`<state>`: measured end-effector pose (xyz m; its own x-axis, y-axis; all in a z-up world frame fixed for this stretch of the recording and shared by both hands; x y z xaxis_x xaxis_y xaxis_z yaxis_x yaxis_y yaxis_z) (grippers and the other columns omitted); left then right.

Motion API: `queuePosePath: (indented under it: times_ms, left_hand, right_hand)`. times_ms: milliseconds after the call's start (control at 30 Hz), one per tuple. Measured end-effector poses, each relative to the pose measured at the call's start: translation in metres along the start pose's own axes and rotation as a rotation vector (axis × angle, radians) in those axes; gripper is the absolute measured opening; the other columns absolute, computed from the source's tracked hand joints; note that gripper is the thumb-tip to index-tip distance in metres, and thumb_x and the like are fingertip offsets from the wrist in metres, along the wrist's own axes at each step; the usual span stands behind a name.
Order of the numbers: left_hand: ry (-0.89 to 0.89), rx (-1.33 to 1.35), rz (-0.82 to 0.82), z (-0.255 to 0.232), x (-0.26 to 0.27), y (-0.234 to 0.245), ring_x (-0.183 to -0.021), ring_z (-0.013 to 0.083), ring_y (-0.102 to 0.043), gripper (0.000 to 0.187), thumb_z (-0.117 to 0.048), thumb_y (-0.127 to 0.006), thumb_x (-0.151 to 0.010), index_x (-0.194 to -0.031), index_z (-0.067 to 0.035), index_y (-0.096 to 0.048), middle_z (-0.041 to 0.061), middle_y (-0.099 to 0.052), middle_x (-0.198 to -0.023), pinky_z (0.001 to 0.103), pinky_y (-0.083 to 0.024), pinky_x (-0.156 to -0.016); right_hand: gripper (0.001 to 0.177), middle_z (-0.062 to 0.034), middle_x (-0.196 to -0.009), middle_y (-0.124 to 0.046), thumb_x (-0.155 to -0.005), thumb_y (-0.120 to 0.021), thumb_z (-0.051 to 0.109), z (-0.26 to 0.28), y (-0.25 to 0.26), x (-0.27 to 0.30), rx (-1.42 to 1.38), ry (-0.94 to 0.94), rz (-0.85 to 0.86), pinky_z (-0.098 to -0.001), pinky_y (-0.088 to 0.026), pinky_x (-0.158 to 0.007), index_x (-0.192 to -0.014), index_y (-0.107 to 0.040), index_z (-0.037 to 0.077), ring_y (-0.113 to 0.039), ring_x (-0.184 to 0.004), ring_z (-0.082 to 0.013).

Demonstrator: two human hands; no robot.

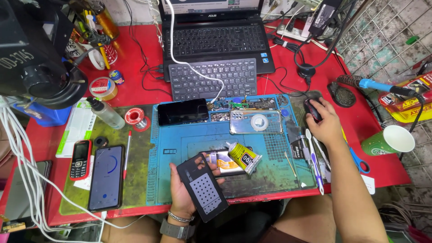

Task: The person works on a disassembled mobile phone placed on a blue cutting mat. They use a small tool to manipulate internal components, then pick up a tube of adhesive, open it, and apply the substance to the phone's internal parts.

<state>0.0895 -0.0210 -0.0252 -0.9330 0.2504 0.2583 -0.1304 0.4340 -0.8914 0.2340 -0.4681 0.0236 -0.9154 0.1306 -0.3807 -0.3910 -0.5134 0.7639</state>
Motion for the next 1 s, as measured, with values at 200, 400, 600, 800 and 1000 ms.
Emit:
queuePosePath:
  times_ms: [200,400,600,800,1000]
  left_hand:
    - [-0.001,0.005,-0.017,0.0,0.0,0.001,-0.103,0.0485,-0.067,0.088,-0.077,-0.026,-0.096,-0.131,-0.004,-0.059,0.034,-0.066,-0.113,0.067,-0.057,-0.086]
    - [0.0,-0.003,0.03,-0.003,0.002,-0.01,-0.101,0.0446,-0.068,0.091,-0.077,-0.025,-0.095,-0.135,-0.002,-0.058,0.032,-0.067,-0.114,0.065,-0.058,-0.086]
    - [0.009,0.003,0.03,-0.004,0.002,-0.012,-0.099,0.0423,-0.068,0.094,-0.079,-0.027,-0.093,-0.139,-0.001,-0.056,0.03,-0.068,-0.112,0.064,-0.058,-0.085]
    - [0.001,0.024,0.072,-0.005,0.003,-0.018,-0.098,0.0411,-0.068,0.094,-0.078,-0.027,-0.094,-0.142,-0.001,-0.054,0.029,-0.068,-0.112,0.063,-0.058,-0.085]
    - [-0.033,0.055,0.094,-0.008,0.004,-0.021,-0.101,0.0421,-0.067,0.09,-0.074,-0.028,-0.097,-0.14,0.0,-0.056,0.029,-0.067,-0.111,0.061,-0.058,-0.089]
  right_hand:
    - [0.053,-0.0152,-0.156,-0.05,-0.09,-0.066,0.025,0.002,0.001,0.001,0.025,-0.072,0.057,-0.0382,-0.055,-0.08,-0.142,-0.064,0.018,-0.066,-0.089,-0.0263]
    - [0.054,-0.0174,-0.156,-0.051,-0.09,-0.066,0.025,-0.002,0.0,0.0,0.039,-0.023,0.039,-0.0404,-0.056,-0.08,-0.143,-0.064,0.017,-0.066,-0.099,-0.0283]
    - [0.054,-0.0098,-0.158,-0.051,-0.09,-0.066,0.03,0.006,0.003,0.003,0.036,-0.077,0.072,-0.0384,-0.053,-0.08,-0.144,-0.063,0.02,-0.059,-0.058,-0.0249]
    - [0.066,-0.022,-0.156,-0.049,-0.089,-0.07,0.028,0.022,0.011,-0.002,-0.07,-0.007,0.053,-0.0363,-0.037,-0.114,-0.149,-0.055,0.006,-0.043,-0.147,-0.0269]
    - [0.025,-0.0204,-0.116,-0.063,-0.103,-0.069,0.004,0.06,0.057,0.015,-0.182,0.106,-0.333,-0.0326,-0.054,-0.086,-0.126,-0.072,-0.005,-0.065,-0.088,-0.0219]
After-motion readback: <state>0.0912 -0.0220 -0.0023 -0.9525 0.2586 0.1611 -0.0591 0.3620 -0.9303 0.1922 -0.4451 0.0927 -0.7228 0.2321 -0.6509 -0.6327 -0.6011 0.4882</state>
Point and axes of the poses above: each hand's wrist, its own x-axis away from the middle knuckle, its own y-axis out of the back of the hand, z = x × y, the point moved 9 cm from there along -x, towards the middle knuckle
